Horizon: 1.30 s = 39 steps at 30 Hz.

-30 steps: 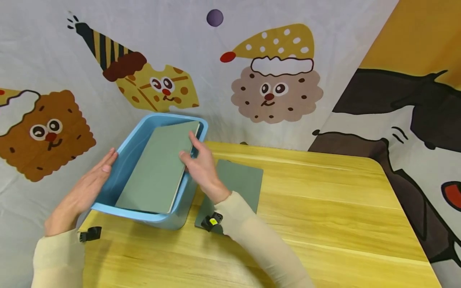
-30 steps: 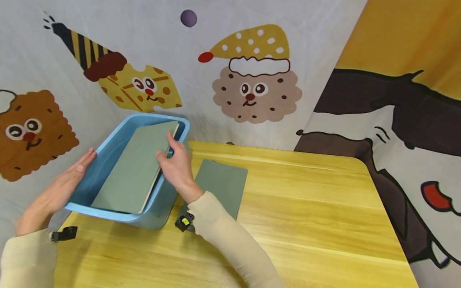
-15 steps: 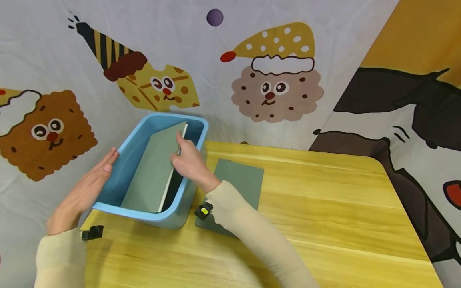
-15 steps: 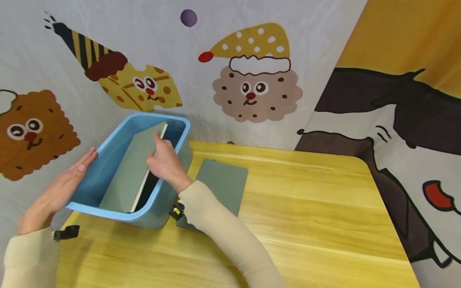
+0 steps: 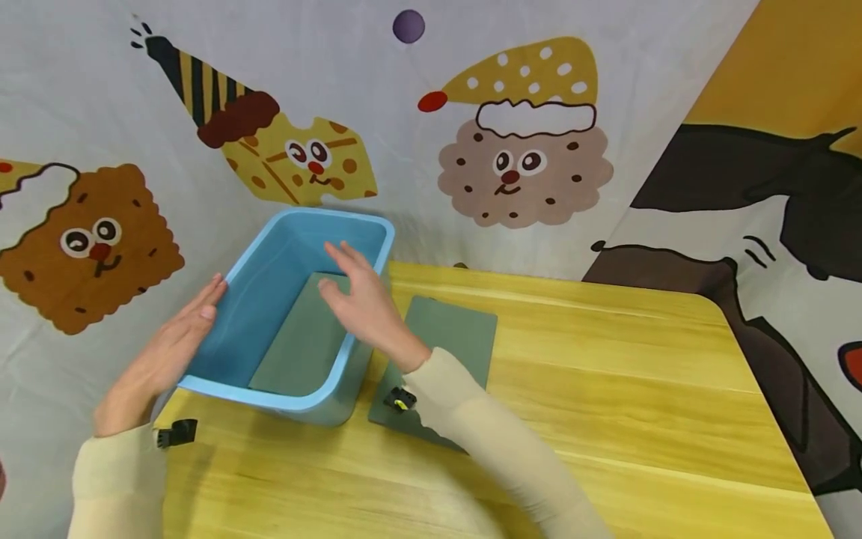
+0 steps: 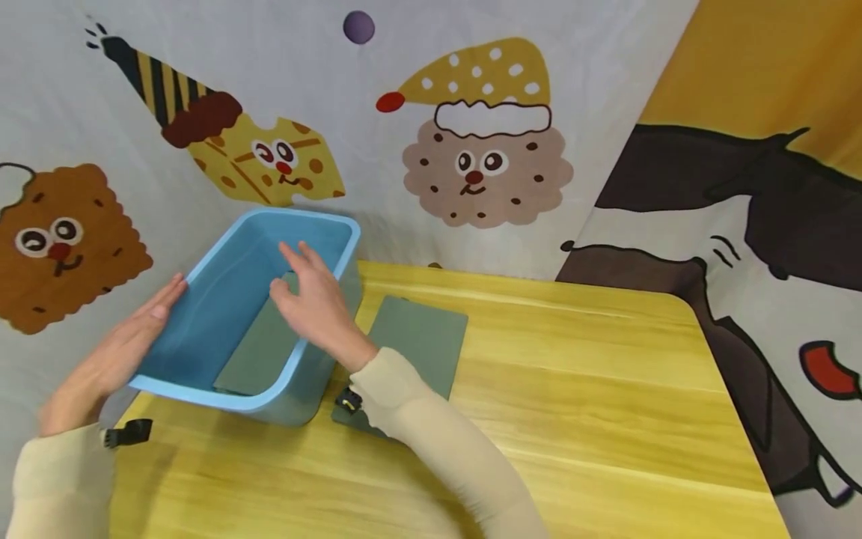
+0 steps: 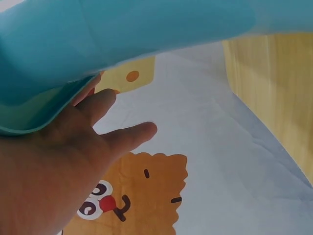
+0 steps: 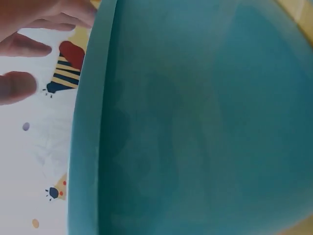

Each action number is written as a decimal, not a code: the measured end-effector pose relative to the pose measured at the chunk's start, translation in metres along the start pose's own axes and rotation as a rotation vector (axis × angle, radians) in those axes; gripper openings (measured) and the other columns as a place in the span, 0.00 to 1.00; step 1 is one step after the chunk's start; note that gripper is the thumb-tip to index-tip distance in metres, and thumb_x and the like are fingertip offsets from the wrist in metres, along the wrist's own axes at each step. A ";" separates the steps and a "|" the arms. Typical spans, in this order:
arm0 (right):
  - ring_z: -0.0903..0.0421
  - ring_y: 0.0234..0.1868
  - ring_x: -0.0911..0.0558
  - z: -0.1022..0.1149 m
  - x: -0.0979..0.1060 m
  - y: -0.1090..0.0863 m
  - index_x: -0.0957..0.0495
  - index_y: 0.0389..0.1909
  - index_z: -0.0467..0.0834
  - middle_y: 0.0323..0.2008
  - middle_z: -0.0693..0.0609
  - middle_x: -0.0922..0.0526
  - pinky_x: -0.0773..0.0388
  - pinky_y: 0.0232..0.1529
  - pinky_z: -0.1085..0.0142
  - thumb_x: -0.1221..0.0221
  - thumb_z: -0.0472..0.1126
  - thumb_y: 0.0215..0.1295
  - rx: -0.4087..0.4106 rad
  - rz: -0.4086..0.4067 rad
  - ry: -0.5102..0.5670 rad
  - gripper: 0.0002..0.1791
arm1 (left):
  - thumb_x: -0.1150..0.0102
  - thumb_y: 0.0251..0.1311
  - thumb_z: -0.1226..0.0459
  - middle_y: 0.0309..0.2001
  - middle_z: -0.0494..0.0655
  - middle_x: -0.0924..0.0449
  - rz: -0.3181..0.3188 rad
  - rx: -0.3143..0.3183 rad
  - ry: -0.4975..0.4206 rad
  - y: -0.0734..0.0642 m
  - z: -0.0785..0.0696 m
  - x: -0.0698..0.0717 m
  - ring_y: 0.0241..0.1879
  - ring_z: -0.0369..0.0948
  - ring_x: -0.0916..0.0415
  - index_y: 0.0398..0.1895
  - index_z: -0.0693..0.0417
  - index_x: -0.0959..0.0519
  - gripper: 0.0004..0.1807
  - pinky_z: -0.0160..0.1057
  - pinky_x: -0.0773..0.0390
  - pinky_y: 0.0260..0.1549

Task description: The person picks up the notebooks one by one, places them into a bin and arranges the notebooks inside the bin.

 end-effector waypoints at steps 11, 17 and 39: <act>0.48 0.71 0.28 -0.052 0.043 -0.059 0.31 0.75 0.41 0.76 0.46 0.33 0.27 0.66 0.49 0.46 0.45 0.78 0.088 -0.129 -0.041 0.28 | 0.70 0.84 0.57 0.85 0.48 0.66 -0.011 -0.011 0.041 0.001 0.000 0.000 0.80 0.66 0.66 0.85 0.48 0.57 0.31 0.78 0.68 0.67; 0.47 0.76 0.34 -0.091 0.069 -0.084 0.34 0.77 0.45 0.76 0.46 0.34 0.36 0.73 0.46 0.47 0.49 0.80 -0.057 -0.133 -0.189 0.29 | 0.69 0.85 0.57 0.85 0.46 0.67 -0.005 -0.024 0.038 0.001 0.000 -0.001 0.81 0.63 0.68 0.85 0.48 0.58 0.31 0.76 0.69 0.69; 0.33 0.76 0.40 -0.184 0.123 -0.138 0.60 0.84 0.38 0.78 0.30 0.48 0.27 0.63 0.39 0.48 0.45 0.77 -0.580 -0.131 0.302 0.44 | 0.66 0.84 0.56 0.84 0.38 0.69 0.004 0.000 0.025 -0.001 0.000 0.001 0.82 0.59 0.70 0.85 0.40 0.58 0.32 0.76 0.69 0.69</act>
Point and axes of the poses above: each hand's wrist, its own y-axis towards the middle knuckle, its own x-axis out of the back of the hand, z = x × y, the point moved 4 cm from there along y, towards the middle knuckle
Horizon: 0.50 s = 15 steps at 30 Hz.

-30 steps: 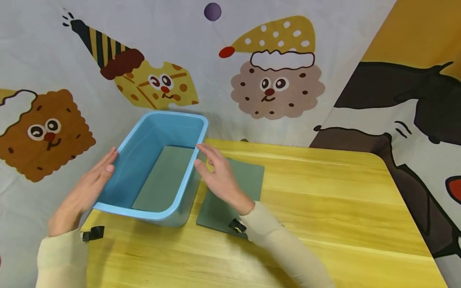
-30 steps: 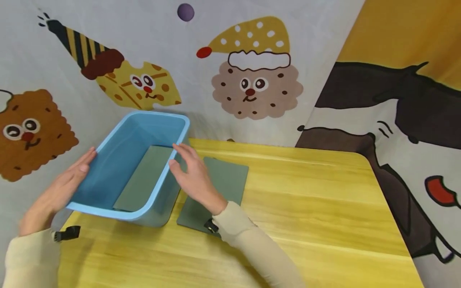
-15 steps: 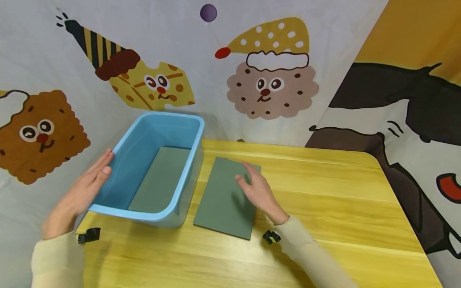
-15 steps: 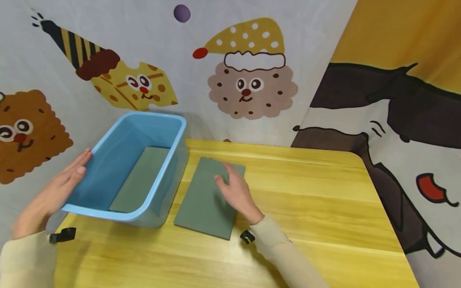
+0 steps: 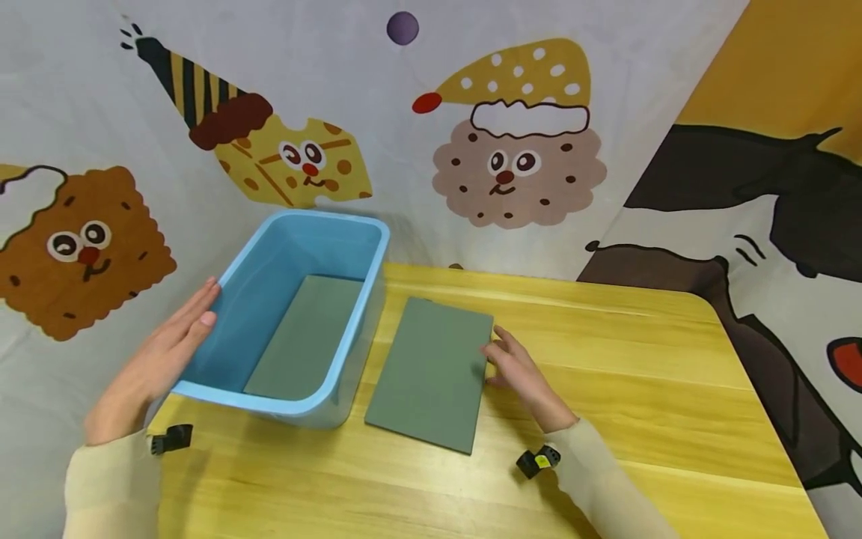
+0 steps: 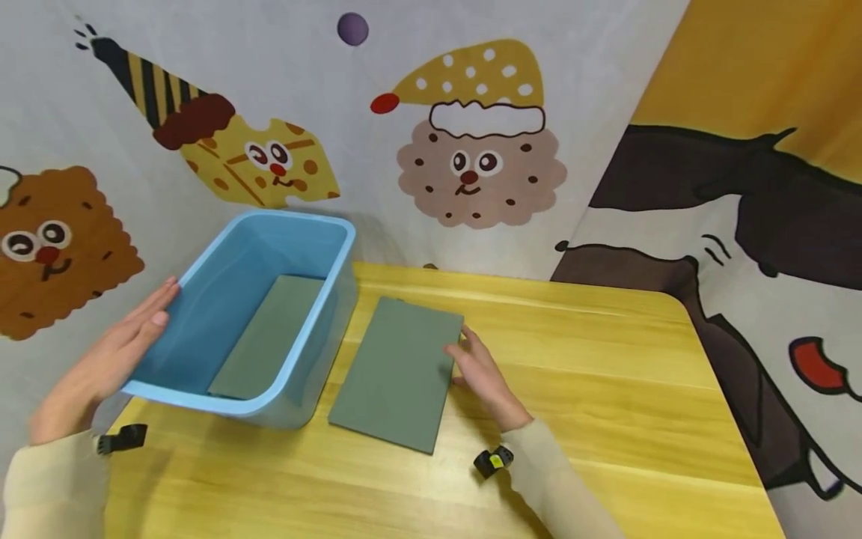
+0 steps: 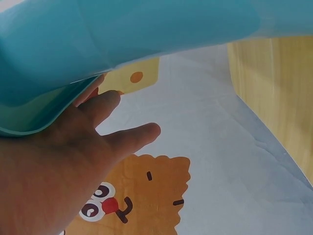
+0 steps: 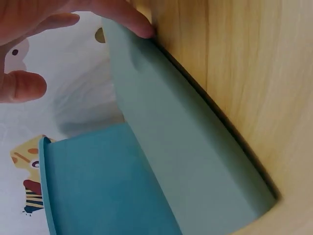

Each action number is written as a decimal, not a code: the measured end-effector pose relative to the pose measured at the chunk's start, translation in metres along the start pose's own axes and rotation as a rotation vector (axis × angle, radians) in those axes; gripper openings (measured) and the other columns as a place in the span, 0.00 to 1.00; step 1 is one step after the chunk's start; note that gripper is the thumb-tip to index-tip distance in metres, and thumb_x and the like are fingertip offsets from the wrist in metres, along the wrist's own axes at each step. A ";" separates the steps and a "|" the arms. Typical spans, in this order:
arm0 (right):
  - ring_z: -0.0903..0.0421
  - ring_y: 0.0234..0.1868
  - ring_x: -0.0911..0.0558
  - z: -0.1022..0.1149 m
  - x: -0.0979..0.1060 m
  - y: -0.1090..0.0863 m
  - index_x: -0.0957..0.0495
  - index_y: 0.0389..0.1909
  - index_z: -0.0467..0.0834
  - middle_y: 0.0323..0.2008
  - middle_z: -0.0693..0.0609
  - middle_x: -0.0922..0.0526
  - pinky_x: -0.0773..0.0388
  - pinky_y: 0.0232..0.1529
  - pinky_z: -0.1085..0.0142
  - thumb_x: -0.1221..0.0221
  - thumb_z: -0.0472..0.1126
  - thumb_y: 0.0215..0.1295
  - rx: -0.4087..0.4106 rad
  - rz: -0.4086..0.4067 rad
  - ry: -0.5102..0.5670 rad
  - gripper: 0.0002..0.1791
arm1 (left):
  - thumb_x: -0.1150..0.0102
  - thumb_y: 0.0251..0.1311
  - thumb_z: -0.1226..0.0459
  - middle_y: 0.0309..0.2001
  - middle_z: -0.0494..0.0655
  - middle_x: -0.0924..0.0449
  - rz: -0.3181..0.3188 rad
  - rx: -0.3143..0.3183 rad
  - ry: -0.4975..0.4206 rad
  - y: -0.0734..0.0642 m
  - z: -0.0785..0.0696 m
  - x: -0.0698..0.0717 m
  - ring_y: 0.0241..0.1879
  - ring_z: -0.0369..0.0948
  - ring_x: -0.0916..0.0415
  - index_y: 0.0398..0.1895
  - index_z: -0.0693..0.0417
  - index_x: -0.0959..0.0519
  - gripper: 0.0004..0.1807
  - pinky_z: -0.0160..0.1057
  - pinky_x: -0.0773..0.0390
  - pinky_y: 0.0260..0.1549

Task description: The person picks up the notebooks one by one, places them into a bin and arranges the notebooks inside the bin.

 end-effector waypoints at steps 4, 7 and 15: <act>0.33 0.76 0.41 0.002 -0.005 0.005 0.58 0.84 0.40 0.78 0.32 0.46 0.29 0.65 0.37 0.48 0.44 0.76 -0.033 0.000 0.094 0.43 | 0.66 0.85 0.57 0.84 0.41 0.67 -0.008 -0.014 0.008 0.001 0.000 0.002 0.82 0.58 0.69 0.85 0.44 0.57 0.31 0.74 0.68 0.71; 0.33 0.77 0.43 0.001 -0.010 0.012 0.55 0.84 0.41 0.80 0.35 0.51 0.32 0.67 0.36 0.48 0.44 0.75 -0.062 -0.006 0.165 0.42 | 0.66 0.85 0.58 0.84 0.43 0.67 -0.010 -0.016 0.016 0.000 0.001 0.002 0.82 0.59 0.69 0.85 0.46 0.57 0.31 0.74 0.68 0.70; 0.36 0.73 0.35 0.002 -0.031 0.026 0.51 0.83 0.43 0.79 0.36 0.45 0.27 0.64 0.41 0.47 0.43 0.75 -0.091 -0.009 0.197 0.40 | 0.65 0.84 0.57 0.85 0.47 0.66 -0.010 -0.009 0.027 0.001 0.000 0.002 0.81 0.65 0.67 0.85 0.47 0.57 0.32 0.78 0.65 0.68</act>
Point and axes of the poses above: each hand's wrist, its own y-axis towards the middle knuckle, its own x-axis out of the back of the hand, z = x × y, the point moved 4 cm from there along y, towards the middle knuckle
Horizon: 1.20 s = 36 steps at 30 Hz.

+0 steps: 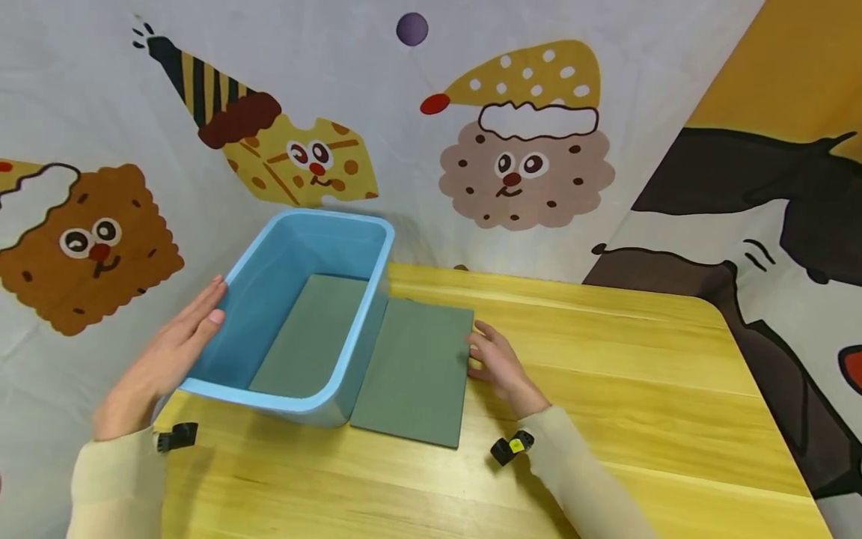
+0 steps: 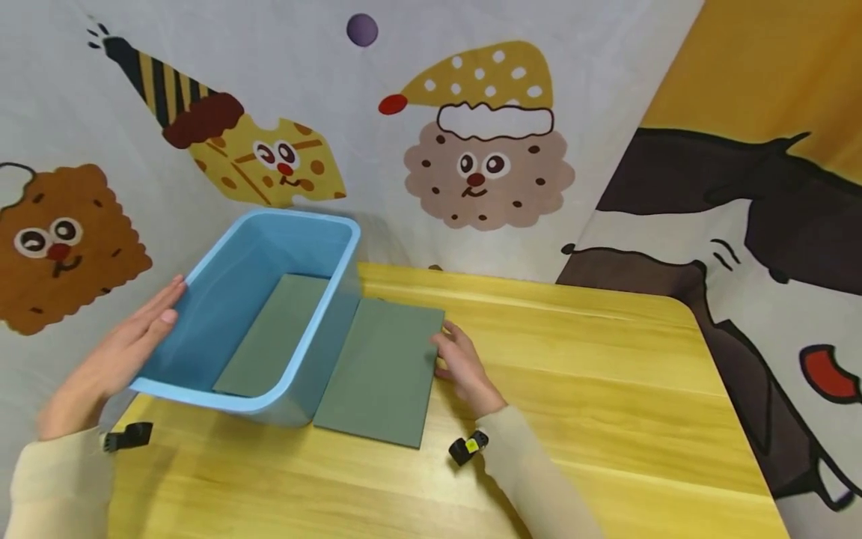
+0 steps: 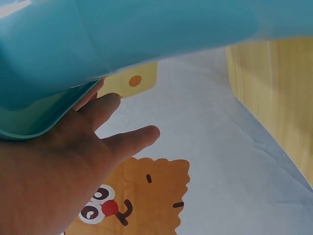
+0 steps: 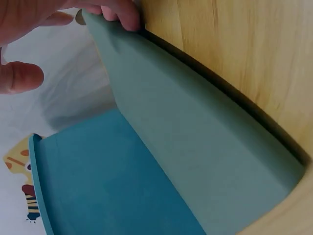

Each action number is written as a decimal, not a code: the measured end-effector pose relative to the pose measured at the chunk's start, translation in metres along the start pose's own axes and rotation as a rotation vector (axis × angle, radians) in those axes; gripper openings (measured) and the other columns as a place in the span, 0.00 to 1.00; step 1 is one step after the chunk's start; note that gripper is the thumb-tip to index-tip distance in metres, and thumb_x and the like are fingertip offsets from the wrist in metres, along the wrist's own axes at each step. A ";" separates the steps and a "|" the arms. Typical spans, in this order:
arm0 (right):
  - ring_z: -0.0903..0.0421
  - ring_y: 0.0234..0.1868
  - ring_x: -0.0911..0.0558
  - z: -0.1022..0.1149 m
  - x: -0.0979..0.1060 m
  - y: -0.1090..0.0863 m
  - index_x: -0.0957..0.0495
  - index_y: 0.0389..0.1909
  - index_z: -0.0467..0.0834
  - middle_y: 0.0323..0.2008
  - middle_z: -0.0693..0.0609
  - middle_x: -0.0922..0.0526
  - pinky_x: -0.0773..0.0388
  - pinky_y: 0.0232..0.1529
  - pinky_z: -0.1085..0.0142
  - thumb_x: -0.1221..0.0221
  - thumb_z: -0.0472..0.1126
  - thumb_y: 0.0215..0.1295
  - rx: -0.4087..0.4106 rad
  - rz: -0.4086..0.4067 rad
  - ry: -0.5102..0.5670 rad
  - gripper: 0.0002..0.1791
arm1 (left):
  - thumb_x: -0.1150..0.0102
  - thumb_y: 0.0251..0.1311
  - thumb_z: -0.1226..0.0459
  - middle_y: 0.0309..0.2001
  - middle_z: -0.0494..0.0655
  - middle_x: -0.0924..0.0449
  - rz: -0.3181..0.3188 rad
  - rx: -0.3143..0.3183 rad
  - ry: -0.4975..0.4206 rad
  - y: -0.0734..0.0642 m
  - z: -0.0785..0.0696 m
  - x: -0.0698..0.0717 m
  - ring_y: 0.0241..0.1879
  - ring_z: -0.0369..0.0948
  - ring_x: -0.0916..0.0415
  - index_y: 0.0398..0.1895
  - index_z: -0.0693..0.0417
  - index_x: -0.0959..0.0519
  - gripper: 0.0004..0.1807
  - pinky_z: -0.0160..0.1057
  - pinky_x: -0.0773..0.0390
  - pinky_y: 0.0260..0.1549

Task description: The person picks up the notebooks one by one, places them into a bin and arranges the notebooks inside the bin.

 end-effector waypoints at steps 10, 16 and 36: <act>0.51 0.51 0.21 -0.006 -0.001 -0.005 0.45 0.83 0.49 0.68 0.35 0.28 0.21 0.49 0.59 0.46 0.36 0.71 0.069 0.003 -0.004 0.40 | 0.65 0.85 0.56 0.85 0.47 0.67 0.009 0.021 0.030 0.000 0.000 -0.007 0.80 0.65 0.66 0.85 0.47 0.58 0.33 0.78 0.64 0.68; 0.42 0.55 0.16 -0.009 -0.005 -0.021 0.48 0.83 0.48 0.80 0.35 0.46 0.16 0.52 0.50 0.45 0.38 0.72 0.154 0.143 -0.210 0.41 | 0.65 0.84 0.56 0.85 0.46 0.67 -0.005 0.020 0.014 -0.002 0.000 -0.005 0.80 0.65 0.67 0.85 0.47 0.57 0.32 0.78 0.65 0.68; 0.63 0.17 0.31 -0.009 -0.014 -0.041 0.51 0.84 0.51 0.81 0.42 0.47 0.30 0.20 0.71 0.38 0.35 0.71 0.435 0.256 -0.460 0.46 | 0.63 0.84 0.55 0.85 0.45 0.67 0.002 0.036 0.031 0.000 -0.002 -0.002 0.81 0.62 0.67 0.85 0.47 0.57 0.33 0.76 0.64 0.69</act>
Point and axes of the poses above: each hand's wrist, its own y-axis towards the middle knuckle, its own x-axis out of the back of the hand, z = x × y, the point moved 4 cm from there along y, towards the middle knuckle
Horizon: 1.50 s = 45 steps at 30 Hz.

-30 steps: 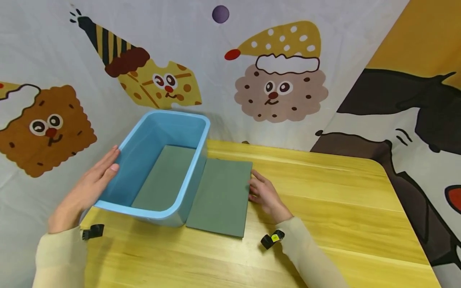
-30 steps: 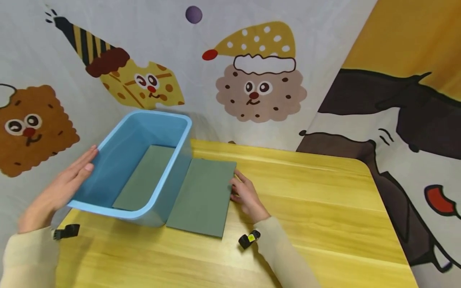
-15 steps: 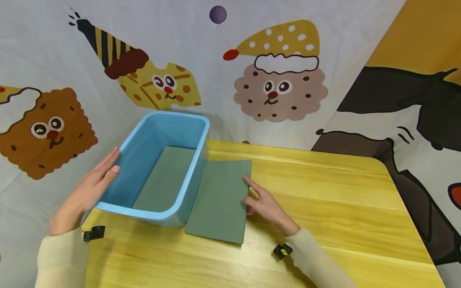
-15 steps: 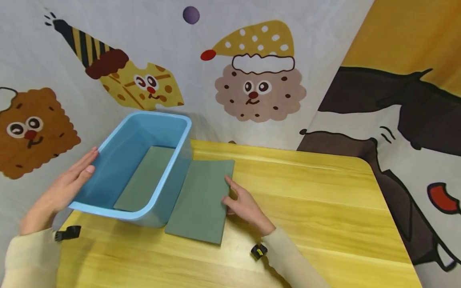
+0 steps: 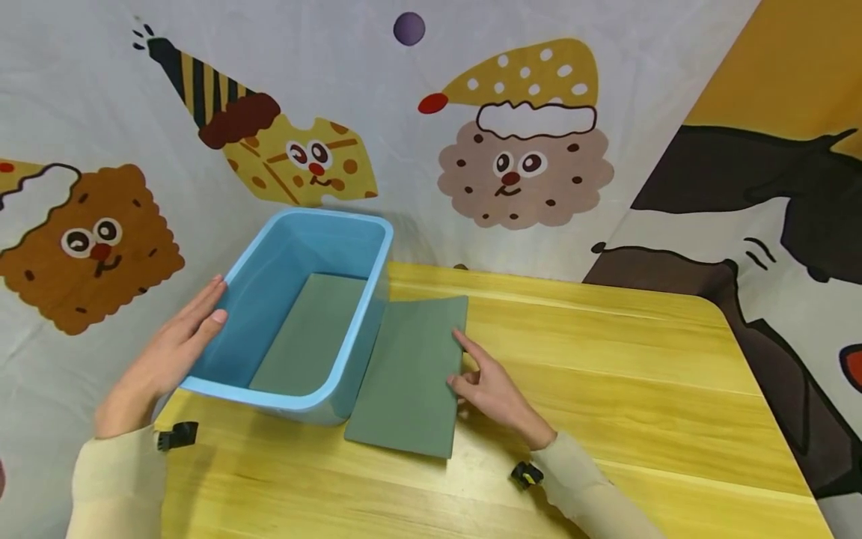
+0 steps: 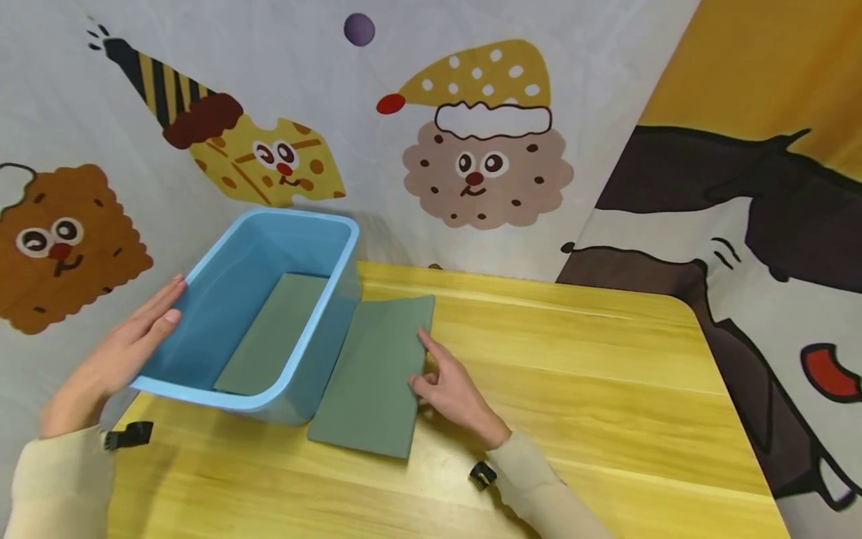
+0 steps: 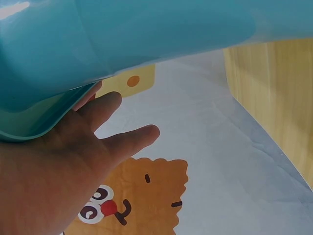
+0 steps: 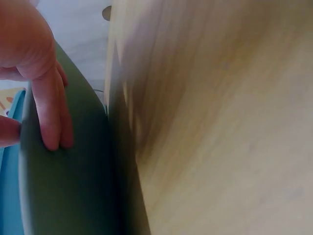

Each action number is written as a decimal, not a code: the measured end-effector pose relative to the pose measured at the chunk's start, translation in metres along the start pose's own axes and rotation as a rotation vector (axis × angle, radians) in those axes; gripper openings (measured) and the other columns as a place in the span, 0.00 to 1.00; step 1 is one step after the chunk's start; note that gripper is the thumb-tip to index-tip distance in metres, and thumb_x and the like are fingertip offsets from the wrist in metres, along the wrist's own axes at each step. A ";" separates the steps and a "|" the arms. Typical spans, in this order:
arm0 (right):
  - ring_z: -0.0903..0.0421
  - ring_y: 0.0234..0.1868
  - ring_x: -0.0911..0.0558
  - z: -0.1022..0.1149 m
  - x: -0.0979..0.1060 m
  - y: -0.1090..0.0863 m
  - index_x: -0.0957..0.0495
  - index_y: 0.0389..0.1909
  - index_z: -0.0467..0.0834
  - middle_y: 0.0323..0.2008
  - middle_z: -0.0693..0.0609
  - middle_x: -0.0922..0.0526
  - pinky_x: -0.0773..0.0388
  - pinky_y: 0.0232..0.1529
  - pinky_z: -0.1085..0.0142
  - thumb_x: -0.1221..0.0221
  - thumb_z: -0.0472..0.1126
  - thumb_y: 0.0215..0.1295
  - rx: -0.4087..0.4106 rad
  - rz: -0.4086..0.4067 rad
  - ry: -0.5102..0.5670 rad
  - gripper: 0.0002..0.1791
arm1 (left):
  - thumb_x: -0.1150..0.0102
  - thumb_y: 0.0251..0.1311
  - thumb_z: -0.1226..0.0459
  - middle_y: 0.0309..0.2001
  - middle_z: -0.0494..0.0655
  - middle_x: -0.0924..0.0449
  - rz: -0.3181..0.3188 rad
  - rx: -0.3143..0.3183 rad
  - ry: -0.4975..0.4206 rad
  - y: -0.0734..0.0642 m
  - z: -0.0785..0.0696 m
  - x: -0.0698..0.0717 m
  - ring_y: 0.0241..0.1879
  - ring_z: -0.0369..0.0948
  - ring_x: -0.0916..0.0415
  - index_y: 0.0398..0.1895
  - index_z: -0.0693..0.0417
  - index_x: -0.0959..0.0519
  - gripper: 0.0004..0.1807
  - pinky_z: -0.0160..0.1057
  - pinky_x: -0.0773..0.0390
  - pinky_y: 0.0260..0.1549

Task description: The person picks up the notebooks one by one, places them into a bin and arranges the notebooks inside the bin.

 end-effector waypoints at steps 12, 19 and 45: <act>0.65 0.18 0.32 0.000 -0.009 -0.004 0.50 0.84 0.48 0.79 0.40 0.44 0.28 0.22 0.71 0.41 0.31 0.72 0.039 0.058 -0.004 0.44 | 0.63 0.84 0.55 0.85 0.46 0.66 -0.003 0.003 0.013 -0.001 0.001 0.002 0.81 0.63 0.66 0.85 0.47 0.57 0.33 0.75 0.64 0.70; 0.64 0.19 0.32 0.009 -0.003 -0.013 0.52 0.84 0.48 0.77 0.38 0.42 0.30 0.21 0.72 0.44 0.27 0.70 0.013 0.007 0.049 0.46 | 0.63 0.84 0.54 0.85 0.45 0.67 -0.001 0.011 0.002 0.000 0.000 0.001 0.81 0.61 0.67 0.85 0.46 0.57 0.33 0.75 0.64 0.70; 0.64 0.16 0.38 0.063 0.055 -0.045 0.41 0.81 0.60 0.32 0.54 0.22 0.30 0.25 0.70 0.44 0.26 0.67 0.063 -0.286 0.134 0.45 | 0.64 0.84 0.56 0.85 0.45 0.67 -0.013 -0.025 0.014 -0.001 0.000 0.003 0.82 0.59 0.69 0.85 0.50 0.56 0.32 0.71 0.68 0.72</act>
Point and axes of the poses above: each hand's wrist, its own y-axis towards the middle knuckle, its own x-axis out of the back of the hand, z = x × y, the point moved 4 cm from there along y, towards the middle knuckle
